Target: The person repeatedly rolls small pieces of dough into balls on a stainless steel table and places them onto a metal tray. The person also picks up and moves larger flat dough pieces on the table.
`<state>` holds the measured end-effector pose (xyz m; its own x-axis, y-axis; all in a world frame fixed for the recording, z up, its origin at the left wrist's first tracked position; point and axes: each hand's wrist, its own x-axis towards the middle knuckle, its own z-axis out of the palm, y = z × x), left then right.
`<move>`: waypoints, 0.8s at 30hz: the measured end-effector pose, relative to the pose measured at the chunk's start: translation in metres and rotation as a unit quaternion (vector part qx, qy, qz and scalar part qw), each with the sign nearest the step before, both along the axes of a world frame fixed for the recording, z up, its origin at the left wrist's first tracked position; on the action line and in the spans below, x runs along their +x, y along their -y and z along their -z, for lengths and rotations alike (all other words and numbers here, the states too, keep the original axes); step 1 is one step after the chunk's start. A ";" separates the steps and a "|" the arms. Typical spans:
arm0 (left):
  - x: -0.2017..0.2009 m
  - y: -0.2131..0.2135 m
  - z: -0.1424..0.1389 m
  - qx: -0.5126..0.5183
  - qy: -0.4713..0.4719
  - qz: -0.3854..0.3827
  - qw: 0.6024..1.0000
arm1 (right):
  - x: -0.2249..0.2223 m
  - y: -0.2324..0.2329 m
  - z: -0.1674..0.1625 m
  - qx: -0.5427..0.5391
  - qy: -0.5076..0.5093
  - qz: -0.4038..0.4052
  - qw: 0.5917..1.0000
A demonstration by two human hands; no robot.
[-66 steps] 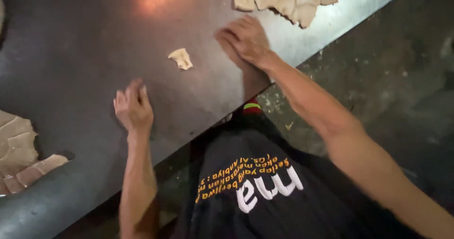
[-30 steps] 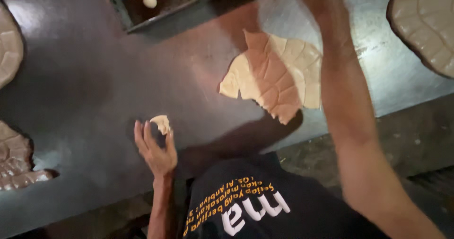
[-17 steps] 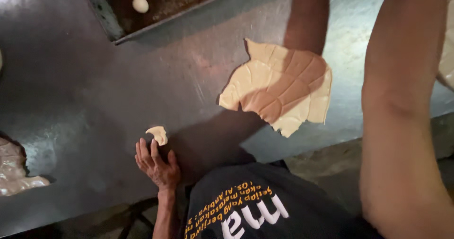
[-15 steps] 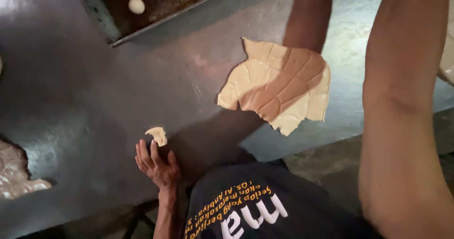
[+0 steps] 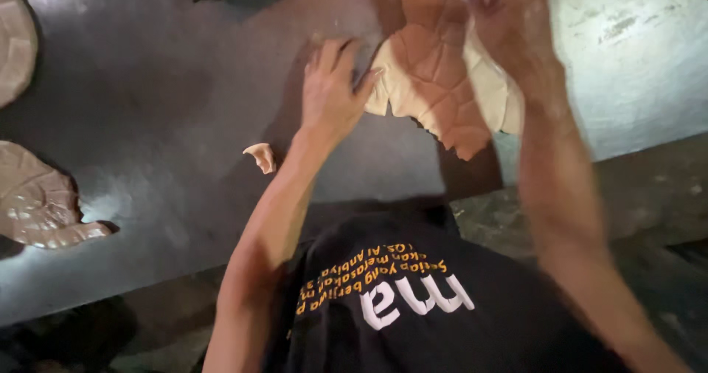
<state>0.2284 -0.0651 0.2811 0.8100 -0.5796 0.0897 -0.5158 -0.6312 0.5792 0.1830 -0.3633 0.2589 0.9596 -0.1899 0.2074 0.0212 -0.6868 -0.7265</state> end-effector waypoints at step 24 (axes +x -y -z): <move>-0.105 -0.153 -0.116 -0.497 -0.398 -0.024 0.771 | -0.069 -0.176 -0.055 0.124 -0.112 -0.060 0.984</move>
<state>0.1233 0.0881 0.3974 0.8561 -0.5126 -0.0664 0.2627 0.3208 0.9100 0.1145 -0.1872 0.3141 0.9947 -0.0899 -0.0500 -0.0880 -0.4908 -0.8668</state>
